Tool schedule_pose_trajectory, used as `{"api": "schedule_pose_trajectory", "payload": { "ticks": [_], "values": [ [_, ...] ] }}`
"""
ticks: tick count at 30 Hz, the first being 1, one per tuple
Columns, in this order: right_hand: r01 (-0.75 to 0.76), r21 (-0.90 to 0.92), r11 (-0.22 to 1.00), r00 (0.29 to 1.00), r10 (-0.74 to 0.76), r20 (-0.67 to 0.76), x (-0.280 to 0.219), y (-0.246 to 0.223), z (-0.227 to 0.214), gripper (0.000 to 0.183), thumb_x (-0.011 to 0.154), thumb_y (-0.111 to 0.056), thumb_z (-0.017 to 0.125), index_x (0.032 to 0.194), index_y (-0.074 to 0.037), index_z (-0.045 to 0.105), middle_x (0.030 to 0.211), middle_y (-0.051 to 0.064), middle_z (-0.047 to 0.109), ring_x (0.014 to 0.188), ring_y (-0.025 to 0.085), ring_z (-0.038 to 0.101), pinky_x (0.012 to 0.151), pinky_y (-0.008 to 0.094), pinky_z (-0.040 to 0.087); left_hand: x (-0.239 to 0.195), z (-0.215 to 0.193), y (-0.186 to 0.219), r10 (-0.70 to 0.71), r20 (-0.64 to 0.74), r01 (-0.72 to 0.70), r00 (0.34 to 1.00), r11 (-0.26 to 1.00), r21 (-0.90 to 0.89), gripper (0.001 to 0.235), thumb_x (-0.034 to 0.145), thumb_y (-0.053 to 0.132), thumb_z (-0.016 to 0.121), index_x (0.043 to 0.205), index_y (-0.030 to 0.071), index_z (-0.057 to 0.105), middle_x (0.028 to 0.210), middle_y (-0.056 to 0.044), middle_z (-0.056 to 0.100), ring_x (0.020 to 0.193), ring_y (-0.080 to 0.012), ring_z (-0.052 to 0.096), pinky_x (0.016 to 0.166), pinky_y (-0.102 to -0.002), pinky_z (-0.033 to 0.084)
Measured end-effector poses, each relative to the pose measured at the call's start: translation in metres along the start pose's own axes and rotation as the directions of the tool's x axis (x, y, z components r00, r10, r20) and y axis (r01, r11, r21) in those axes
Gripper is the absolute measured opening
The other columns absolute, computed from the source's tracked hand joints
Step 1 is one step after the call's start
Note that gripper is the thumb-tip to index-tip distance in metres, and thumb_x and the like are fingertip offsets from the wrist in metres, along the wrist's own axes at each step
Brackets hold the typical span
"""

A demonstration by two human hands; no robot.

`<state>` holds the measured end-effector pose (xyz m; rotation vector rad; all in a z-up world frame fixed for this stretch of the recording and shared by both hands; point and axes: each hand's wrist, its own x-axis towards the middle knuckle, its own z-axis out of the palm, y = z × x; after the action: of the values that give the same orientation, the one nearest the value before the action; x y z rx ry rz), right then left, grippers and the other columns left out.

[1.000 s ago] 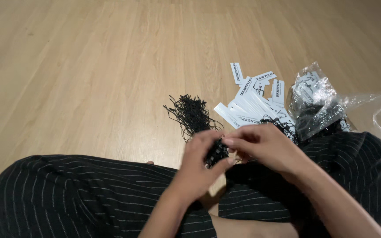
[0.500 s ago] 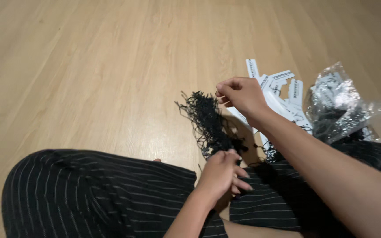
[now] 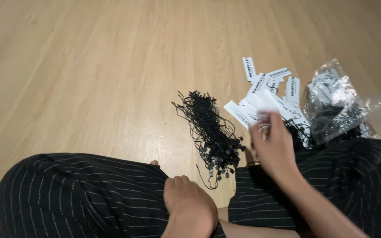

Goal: The person sits on the floor and attaches white rectangular tags to a bundle of black cords. They pick up a tag, thread the cord through a hole in the tag, and place the tagged item aside.

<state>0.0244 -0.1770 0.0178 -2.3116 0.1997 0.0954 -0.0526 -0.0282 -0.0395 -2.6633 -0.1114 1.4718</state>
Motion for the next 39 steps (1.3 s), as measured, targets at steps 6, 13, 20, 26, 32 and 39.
{"api": "schedule_pose_trajectory", "payload": {
  "ticks": [6, 13, 20, 26, 32, 39],
  "values": [
    [0.024, -0.524, 0.852, 0.925, 0.179, 0.334, -0.059, 0.015, -0.003, 0.011, 0.090, -0.038, 0.065, 0.084, -0.032, 0.072, 0.086, -0.013, 0.079, 0.078, 0.013, 0.070, 0.069, 0.034, 0.048, 0.015, -0.004, 0.000, -0.218, -0.324, 0.067, 0.921, 0.905, -0.419, 0.078, 0.090, 0.066, 0.080, 0.136, 0.013, 0.045, 0.127, -0.009, 0.063, 0.117, -0.0258, 0.063, 0.095, -0.038, 0.052],
    [0.309, -0.540, 0.783, 0.851, 0.027, 0.525, -0.056, 0.022, 0.006, 0.018, 0.095, -0.040, 0.075, 0.086, -0.028, 0.066, 0.083, -0.010, 0.072, 0.082, 0.013, 0.068, 0.067, 0.032, 0.048, 0.020, -0.014, -0.002, -0.129, -0.212, 0.039, 0.969, 0.923, -0.384, 0.073, 0.091, 0.030, 0.081, 0.148, 0.018, 0.037, 0.137, -0.010, 0.057, 0.126, -0.0266, 0.060, 0.096, -0.038, 0.053],
    [0.408, -0.477, 0.778, 0.835, -0.107, 0.540, -0.056, 0.032, 0.008, 0.013, 0.097, -0.035, 0.067, 0.088, -0.026, 0.066, 0.094, -0.008, 0.074, 0.090, 0.021, 0.069, 0.074, 0.039, 0.050, 0.008, -0.024, -0.007, -0.232, -0.178, 0.090, 0.956, 0.813, -0.576, 0.018, 0.097, 0.017, 0.068, 0.115, 0.016, 0.070, 0.112, -0.003, 0.075, 0.099, -0.0232, 0.076, 0.076, -0.032, 0.059],
    [0.456, -0.424, 0.783, 0.830, -0.202, 0.520, -0.054, 0.043, 0.015, 0.014, 0.098, -0.032, 0.060, 0.092, -0.023, 0.069, 0.095, -0.005, 0.076, 0.093, 0.021, 0.070, 0.078, 0.040, 0.052, 0.007, -0.025, -0.010, -0.258, -0.178, 0.094, 0.950, 0.776, -0.624, 0.017, 0.095, 0.018, 0.072, 0.113, 0.015, 0.071, 0.111, -0.004, 0.076, 0.098, -0.0239, 0.076, 0.075, -0.034, 0.060],
    [0.426, -0.426, 0.798, 0.840, -0.173, 0.515, -0.057, 0.035, 0.009, 0.011, 0.098, -0.031, 0.061, 0.098, -0.024, 0.069, 0.100, -0.006, 0.076, 0.092, 0.024, 0.071, 0.077, 0.042, 0.053, 0.000, -0.030, -0.008, -0.255, -0.150, 0.115, 0.955, 0.787, -0.607, 0.021, 0.100, 0.028, 0.066, 0.117, 0.016, 0.069, 0.113, -0.003, 0.075, 0.100, -0.0225, 0.075, 0.077, -0.033, 0.059],
    [0.487, -0.322, 0.812, 0.821, -0.300, 0.486, -0.052, 0.049, 0.012, 0.049, 0.095, -0.040, 0.071, 0.142, -0.029, 0.063, 0.114, -0.004, 0.068, 0.104, 0.023, 0.068, 0.080, 0.042, 0.054, -0.079, -0.045, -0.019, -0.119, -0.196, -0.101, 0.973, 0.542, -0.834, 0.020, 0.087, 0.036, 0.064, 0.084, 0.017, 0.064, 0.088, -0.002, 0.076, 0.077, -0.0192, 0.072, 0.078, -0.035, 0.053]
  ]
}}
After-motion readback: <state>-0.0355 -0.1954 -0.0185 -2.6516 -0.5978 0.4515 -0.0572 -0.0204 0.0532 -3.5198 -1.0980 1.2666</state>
